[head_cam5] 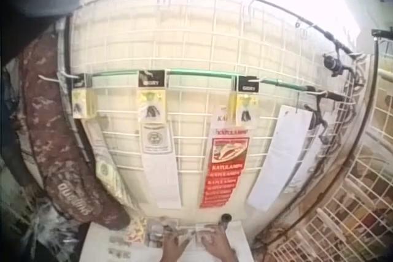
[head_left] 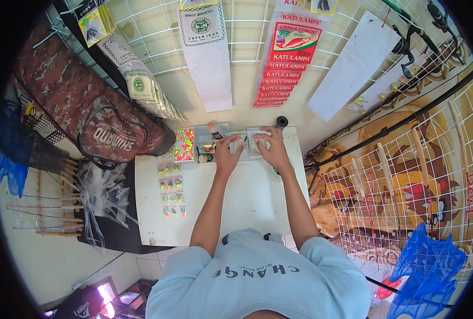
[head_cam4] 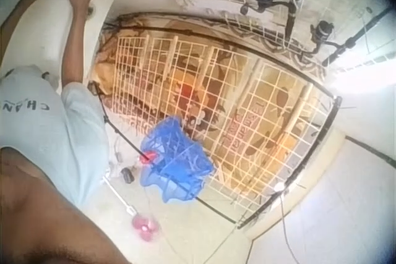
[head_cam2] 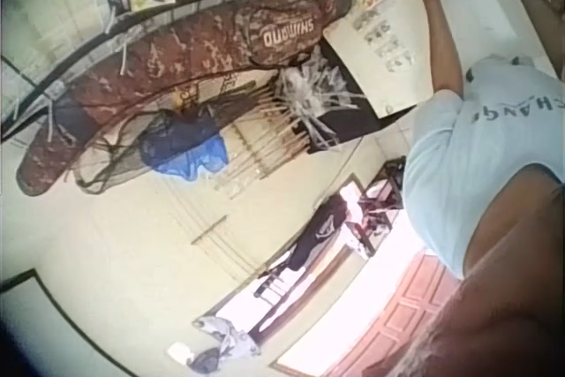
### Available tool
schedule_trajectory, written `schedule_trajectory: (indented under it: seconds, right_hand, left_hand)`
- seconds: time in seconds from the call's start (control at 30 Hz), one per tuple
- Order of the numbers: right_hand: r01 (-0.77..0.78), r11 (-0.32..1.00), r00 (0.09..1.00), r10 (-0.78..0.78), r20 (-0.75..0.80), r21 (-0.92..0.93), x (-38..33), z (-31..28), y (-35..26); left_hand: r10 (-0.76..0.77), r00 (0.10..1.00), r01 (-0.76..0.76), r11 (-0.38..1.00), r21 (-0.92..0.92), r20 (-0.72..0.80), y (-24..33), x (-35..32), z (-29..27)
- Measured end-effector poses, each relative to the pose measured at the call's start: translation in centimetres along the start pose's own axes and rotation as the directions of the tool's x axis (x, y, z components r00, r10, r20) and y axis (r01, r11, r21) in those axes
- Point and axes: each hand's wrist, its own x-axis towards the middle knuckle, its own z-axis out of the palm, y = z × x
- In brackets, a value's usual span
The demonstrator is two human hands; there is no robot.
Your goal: Assembling fishing rigs by threading small green beads onto hooks.
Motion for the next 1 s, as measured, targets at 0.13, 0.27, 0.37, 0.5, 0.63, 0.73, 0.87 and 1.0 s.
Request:
schedule_trajectory:
  seconds: [0.13, 0.27, 0.37, 0.5, 0.63, 0.73, 0.87, 1.0]
  right_hand:
    - [-0.039, 0.999, 0.999, 0.038, -0.026, -0.032, -0.9, 0.4, 2.2]
    - [-0.092, 0.995, 0.995, 0.091, -0.049, -0.033, -2.0, 1.7, 5.0]
    - [-0.186, 0.966, 0.982, 0.184, -0.032, -0.179, -3.1, 2.9, 7.4]
    - [-0.189, 0.923, 0.978, 0.209, 0.026, -0.334, -3.8, 4.9, 9.1]
    - [-0.196, 0.884, 0.97, 0.237, 0.046, -0.424, -3.4, 6.7, 10.7]
    - [-0.158, 0.868, 0.976, 0.21, 0.059, -0.47, -2.3, 8.1, 11.2]
    - [-0.118, 0.851, 0.978, 0.189, 0.088, -0.512, -1.3, 9.3, 12.2]
    - [-0.104, 0.837, 0.981, 0.177, 0.086, -0.537, -0.9, 10.6, 12.9]
  left_hand:
    - [0.053, 0.999, -0.053, 0.995, 0.085, 0.007, -0.7, -0.2, 0.4]
    - [0.052, 0.998, -0.055, 0.992, 0.118, 0.029, -1.6, -0.1, 0.1]
    - [0.1, 0.992, -0.119, 0.954, 0.275, 0.082, -0.4, 0.1, -0.1]
    - [0.131, 0.982, -0.174, 0.911, 0.374, 0.138, -0.6, 0.5, -0.2]
    - [0.148, 0.972, -0.209, 0.903, 0.375, 0.185, -1.3, 1.1, 0.1]
    - [0.143, 0.972, -0.208, 0.895, 0.394, 0.189, -1.9, 1.4, -0.1]
    - [0.089, 0.974, -0.165, 0.905, 0.392, 0.206, -1.9, 1.9, 0.0]
    - [0.076, 0.975, -0.155, 0.906, 0.394, 0.21, -1.9, 2.1, -0.2]
